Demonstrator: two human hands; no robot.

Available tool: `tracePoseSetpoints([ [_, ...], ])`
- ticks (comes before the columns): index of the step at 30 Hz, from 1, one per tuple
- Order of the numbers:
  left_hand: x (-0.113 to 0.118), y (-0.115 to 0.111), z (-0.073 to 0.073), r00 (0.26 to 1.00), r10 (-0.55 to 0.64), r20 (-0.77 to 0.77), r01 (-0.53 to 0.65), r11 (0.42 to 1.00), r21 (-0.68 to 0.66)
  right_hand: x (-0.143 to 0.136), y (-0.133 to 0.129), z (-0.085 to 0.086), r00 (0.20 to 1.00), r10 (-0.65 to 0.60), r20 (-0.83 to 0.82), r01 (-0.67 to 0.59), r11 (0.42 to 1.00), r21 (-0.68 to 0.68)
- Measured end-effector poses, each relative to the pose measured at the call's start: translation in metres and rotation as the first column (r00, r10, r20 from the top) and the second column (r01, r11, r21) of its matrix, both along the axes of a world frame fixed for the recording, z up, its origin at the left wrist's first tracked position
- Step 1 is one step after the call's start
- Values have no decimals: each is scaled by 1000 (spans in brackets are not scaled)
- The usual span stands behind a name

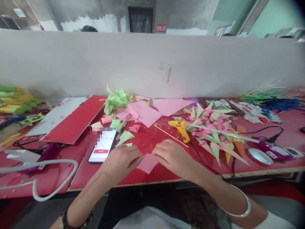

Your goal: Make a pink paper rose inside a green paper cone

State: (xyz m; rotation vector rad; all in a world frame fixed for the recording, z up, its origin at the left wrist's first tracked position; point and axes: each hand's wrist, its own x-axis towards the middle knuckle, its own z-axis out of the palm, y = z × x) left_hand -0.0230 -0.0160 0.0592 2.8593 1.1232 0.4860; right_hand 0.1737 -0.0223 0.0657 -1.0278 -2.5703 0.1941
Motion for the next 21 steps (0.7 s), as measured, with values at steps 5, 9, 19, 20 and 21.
tracePoseSetpoints([
  [5,11,-2,-7,1000,20,-14,-14,941,338,-9,2,-2,998,-54,-12,54,998,-40],
  [9,17,-3,-13,998,45,48,-61,914,402,-10,4,-3,994,-50,-100,35,988,-149],
  [19,-35,17,-18,912,406,64,-394,820,415,22,15,-5,912,-265,-313,108,891,-440],
  [20,-33,15,-18,901,416,125,-430,812,394,23,16,-8,903,-290,-318,123,882,-455],
  [21,-29,11,-18,904,385,188,-428,831,355,21,17,-10,897,-306,-320,132,874,-467],
])
